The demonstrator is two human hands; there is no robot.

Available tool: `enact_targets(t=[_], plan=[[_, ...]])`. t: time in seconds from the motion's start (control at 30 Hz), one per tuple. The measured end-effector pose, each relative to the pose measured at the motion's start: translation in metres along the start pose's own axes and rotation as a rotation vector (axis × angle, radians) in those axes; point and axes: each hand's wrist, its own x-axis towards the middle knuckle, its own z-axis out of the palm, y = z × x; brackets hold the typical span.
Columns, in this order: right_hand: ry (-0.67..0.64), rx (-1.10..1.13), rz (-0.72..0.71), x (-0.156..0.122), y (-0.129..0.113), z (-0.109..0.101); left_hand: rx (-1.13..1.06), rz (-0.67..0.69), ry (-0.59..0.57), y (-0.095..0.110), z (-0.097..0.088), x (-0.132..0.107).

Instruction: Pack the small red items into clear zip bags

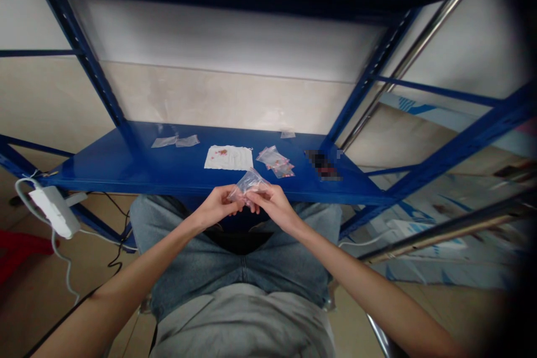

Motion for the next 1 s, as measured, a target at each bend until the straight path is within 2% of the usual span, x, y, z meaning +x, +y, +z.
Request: enact_targets(t=[0.13, 0.33, 0.5, 0.67, 0.77, 0.87, 1.0], plan=[[0.039, -0.056, -0.002, 0.000, 0.001, -0.002, 0.044, -0.001, -0.003, 0.001, -0.001, 0.000], [0.046, -0.178, -0.094, 0.000, -0.002, -0.004, 0.005, 0.011, -0.045, -0.012, -0.003, 0.004], [0.083, -0.118, -0.082, -0.002, -0.006, -0.003, 0.048, 0.022, -0.062, -0.008, -0.002, 0.002], [0.149, -0.084, -0.131, -0.002, -0.012, -0.001, 0.037, 0.050, -0.115, 0.002, 0.001, -0.002], [0.139, -0.106, -0.126, -0.002, -0.014, 0.001, 0.024, 0.042, -0.137, 0.005, 0.002, -0.003], [0.134, -0.095, -0.120, -0.003, -0.016, 0.003, 0.074, 0.022, -0.106, 0.006, 0.003, -0.003], [0.150, -0.046, -0.102, -0.004, -0.019, 0.003, 0.111, 0.057, -0.126, 0.004, 0.003, -0.003]])
